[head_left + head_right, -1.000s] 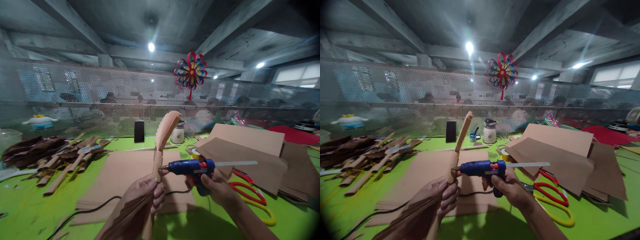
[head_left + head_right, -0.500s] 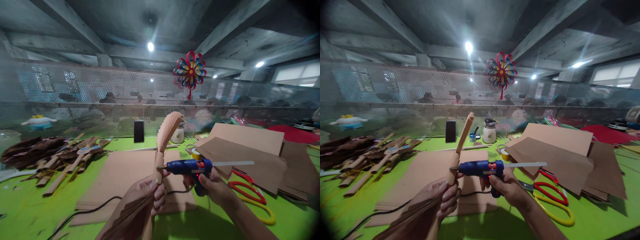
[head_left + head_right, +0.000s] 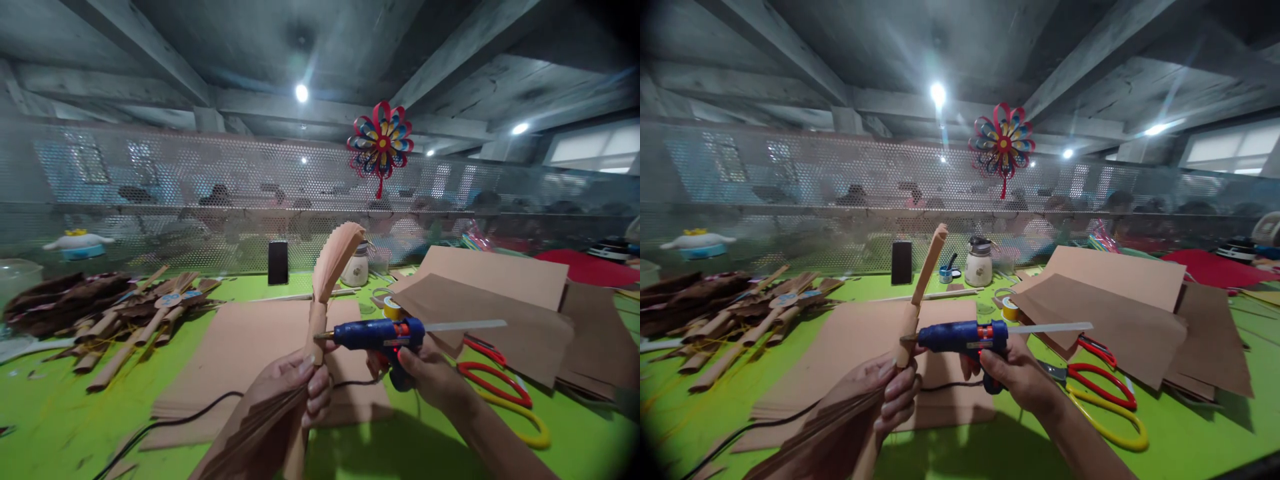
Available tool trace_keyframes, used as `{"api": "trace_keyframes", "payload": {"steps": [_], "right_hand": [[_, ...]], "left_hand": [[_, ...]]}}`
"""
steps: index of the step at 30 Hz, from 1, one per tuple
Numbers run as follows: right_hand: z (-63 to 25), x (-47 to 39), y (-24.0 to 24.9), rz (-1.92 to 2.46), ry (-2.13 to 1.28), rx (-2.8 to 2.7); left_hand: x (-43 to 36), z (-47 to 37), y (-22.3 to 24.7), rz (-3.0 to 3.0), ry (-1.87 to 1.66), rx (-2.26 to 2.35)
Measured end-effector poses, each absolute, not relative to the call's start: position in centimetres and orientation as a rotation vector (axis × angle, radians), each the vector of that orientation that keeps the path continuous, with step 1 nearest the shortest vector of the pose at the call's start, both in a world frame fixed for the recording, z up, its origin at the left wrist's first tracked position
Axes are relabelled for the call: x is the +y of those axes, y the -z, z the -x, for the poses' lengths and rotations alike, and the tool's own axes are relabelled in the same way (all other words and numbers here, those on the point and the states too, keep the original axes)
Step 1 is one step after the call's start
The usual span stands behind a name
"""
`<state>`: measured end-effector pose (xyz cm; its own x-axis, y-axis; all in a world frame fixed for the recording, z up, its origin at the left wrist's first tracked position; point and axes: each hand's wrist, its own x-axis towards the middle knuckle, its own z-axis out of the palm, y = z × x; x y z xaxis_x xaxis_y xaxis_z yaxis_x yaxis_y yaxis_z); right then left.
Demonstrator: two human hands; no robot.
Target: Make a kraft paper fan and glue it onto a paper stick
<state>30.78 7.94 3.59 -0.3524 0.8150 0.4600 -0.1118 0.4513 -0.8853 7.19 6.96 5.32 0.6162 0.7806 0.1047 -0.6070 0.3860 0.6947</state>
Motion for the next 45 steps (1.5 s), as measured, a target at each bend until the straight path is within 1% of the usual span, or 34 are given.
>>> {"api": "trace_keyframes", "payload": {"steps": [3,10,16,19,24,28,29,33,37,41,45], "right_hand": [[-30.7,8.0,-4.0,0.592,-1.074,-1.617],[-30.9,8.0,-3.5,0.589,-1.157,-1.612],[-31.5,7.9,-4.5,0.550,-1.086,-1.462],[-31.7,8.5,-4.9,0.654,-0.980,-1.388],[-31.6,11.8,-4.4,1.129,-0.718,-1.555],[-30.3,16.3,-4.2,1.319,-0.180,-1.952],[-29.9,17.4,-4.1,1.321,-0.138,-2.005],[-28.1,21.2,-3.8,1.268,-0.020,-2.178],[-27.2,22.9,-3.5,1.157,0.046,-2.349],[-27.7,22.6,-3.2,1.119,0.082,-2.368],[-27.8,19.6,-3.1,1.182,0.122,-2.211]], "left_hand": [[6.9,-7.2,-5.4,-0.756,-0.891,0.273],[6.3,-7.2,-6.1,-0.754,-0.906,0.294],[7.0,-6.8,-5.6,-0.762,-0.886,0.269],[7.6,-6.6,-5.3,-0.753,-0.922,0.305],[8.1,-6.1,-5.8,-0.792,-1.012,0.369],[8.3,-5.8,-6.4,-0.798,-1.100,0.443],[8.3,-5.8,-6.5,-0.804,-1.117,0.451],[8.8,-5.5,-6.3,-0.849,-1.178,0.467],[9.7,-4.9,-5.7,-0.904,-1.190,0.474],[9.9,-4.6,-5.4,-0.936,-1.206,0.553],[9.4,-5.2,-5.2,-0.923,-1.247,0.675]]}}
